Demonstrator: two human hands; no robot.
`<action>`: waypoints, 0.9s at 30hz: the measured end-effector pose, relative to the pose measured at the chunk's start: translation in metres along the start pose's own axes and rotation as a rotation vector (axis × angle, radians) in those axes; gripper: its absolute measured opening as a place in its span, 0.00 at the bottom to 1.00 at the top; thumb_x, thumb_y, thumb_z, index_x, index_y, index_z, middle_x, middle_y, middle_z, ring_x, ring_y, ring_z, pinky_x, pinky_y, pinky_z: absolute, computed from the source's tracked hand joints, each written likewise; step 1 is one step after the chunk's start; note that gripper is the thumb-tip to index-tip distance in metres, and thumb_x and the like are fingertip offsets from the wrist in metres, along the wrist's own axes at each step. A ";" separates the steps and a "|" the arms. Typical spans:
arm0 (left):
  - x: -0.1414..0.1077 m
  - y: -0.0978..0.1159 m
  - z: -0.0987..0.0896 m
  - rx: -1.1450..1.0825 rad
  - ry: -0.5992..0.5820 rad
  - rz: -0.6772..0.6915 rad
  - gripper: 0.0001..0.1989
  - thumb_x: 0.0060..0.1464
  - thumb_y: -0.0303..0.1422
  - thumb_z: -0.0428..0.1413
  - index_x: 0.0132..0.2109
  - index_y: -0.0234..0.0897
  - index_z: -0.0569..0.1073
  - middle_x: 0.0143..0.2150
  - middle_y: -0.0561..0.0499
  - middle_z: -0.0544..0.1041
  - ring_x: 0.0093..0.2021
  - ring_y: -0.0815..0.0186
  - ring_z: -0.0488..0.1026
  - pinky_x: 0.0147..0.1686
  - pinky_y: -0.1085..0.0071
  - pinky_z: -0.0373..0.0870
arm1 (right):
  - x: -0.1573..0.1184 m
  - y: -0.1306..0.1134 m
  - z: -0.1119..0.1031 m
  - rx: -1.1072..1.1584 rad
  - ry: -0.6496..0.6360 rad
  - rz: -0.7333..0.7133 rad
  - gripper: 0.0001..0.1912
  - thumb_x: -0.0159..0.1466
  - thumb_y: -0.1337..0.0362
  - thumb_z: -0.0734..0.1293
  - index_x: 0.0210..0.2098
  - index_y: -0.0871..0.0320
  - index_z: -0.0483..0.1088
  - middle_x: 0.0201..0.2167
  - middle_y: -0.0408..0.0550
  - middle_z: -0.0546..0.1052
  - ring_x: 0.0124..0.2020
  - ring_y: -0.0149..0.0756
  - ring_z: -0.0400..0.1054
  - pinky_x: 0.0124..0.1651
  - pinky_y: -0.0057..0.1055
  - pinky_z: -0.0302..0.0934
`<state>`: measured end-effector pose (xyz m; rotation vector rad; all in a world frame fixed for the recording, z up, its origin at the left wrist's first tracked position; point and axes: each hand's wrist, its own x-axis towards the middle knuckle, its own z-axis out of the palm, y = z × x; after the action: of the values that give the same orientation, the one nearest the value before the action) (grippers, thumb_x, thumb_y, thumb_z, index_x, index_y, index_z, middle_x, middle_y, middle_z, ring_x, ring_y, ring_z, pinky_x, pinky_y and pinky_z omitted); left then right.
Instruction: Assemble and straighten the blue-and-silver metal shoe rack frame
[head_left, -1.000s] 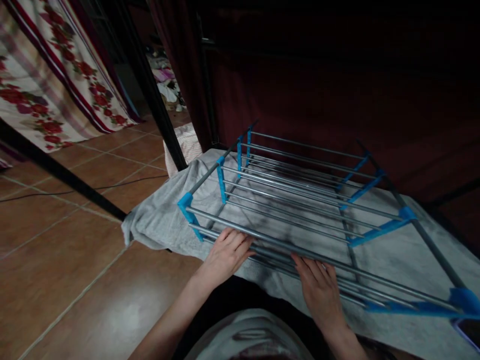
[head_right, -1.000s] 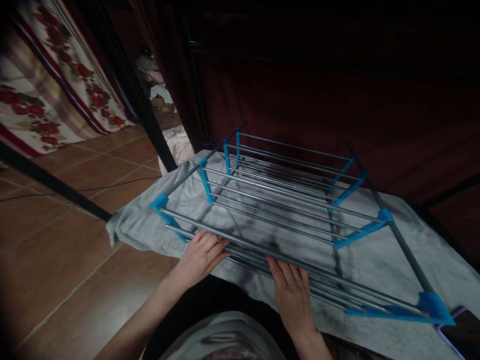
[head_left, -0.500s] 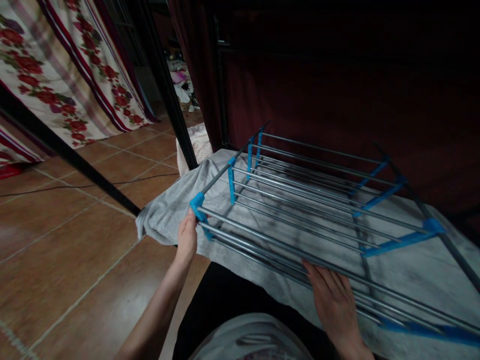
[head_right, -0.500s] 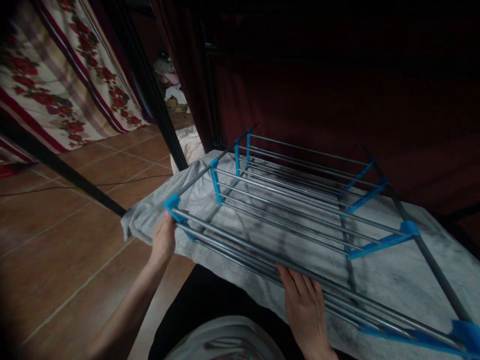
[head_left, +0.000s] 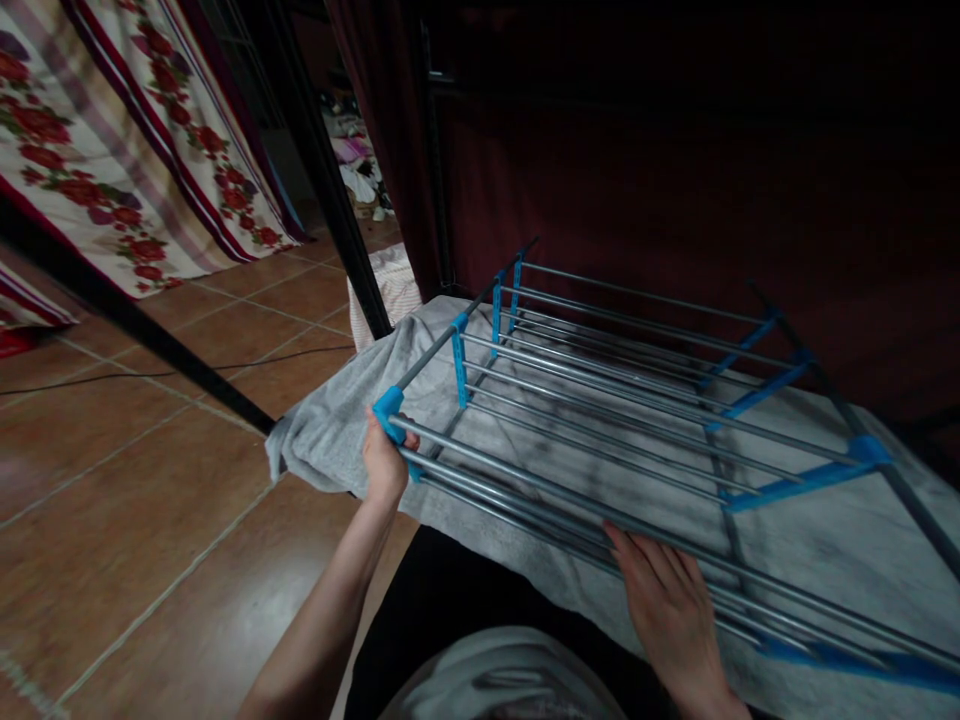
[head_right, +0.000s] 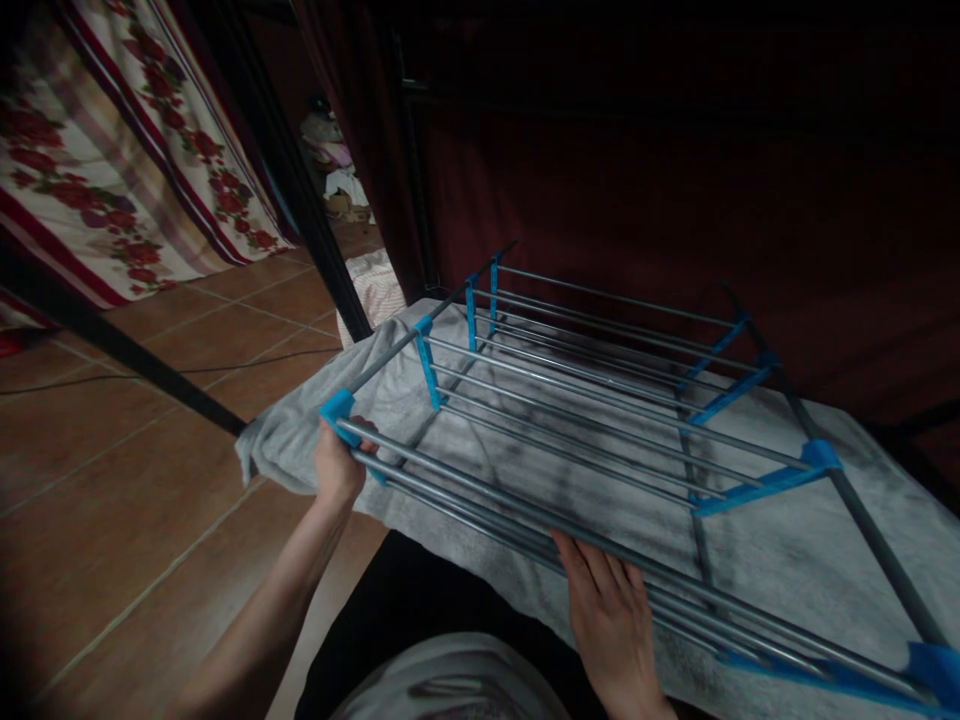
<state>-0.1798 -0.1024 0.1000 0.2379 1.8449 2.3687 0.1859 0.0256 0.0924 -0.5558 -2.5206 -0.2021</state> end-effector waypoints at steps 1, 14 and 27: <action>0.001 -0.002 0.001 -0.013 0.027 -0.008 0.30 0.57 0.61 0.43 0.23 0.40 0.62 0.16 0.55 0.60 0.16 0.69 0.61 0.18 0.72 0.59 | -0.001 0.000 0.000 0.001 -0.009 0.000 0.23 0.70 0.73 0.57 0.63 0.55 0.64 0.42 0.49 0.79 0.42 0.38 0.71 0.53 0.38 0.57; 0.003 -0.009 0.006 -0.044 0.110 0.014 0.31 0.56 0.62 0.43 0.25 0.39 0.62 0.16 0.57 0.60 0.16 0.72 0.60 0.18 0.74 0.59 | 0.054 -0.072 0.010 0.167 -0.110 -0.107 0.24 0.70 0.72 0.56 0.65 0.61 0.60 0.60 0.55 0.71 0.61 0.42 0.63 0.64 0.44 0.55; -0.002 -0.004 0.010 -0.048 0.121 0.028 0.31 0.55 0.63 0.43 0.24 0.40 0.62 0.15 0.57 0.61 0.16 0.73 0.58 0.17 0.74 0.56 | 0.117 -0.126 0.026 0.295 -0.182 -0.116 0.23 0.69 0.72 0.58 0.63 0.62 0.61 0.57 0.57 0.72 0.57 0.43 0.66 0.60 0.41 0.60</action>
<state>-0.1761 -0.0925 0.0982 0.1178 1.8441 2.4946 0.0301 -0.0412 0.1308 -0.3216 -2.6939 0.1849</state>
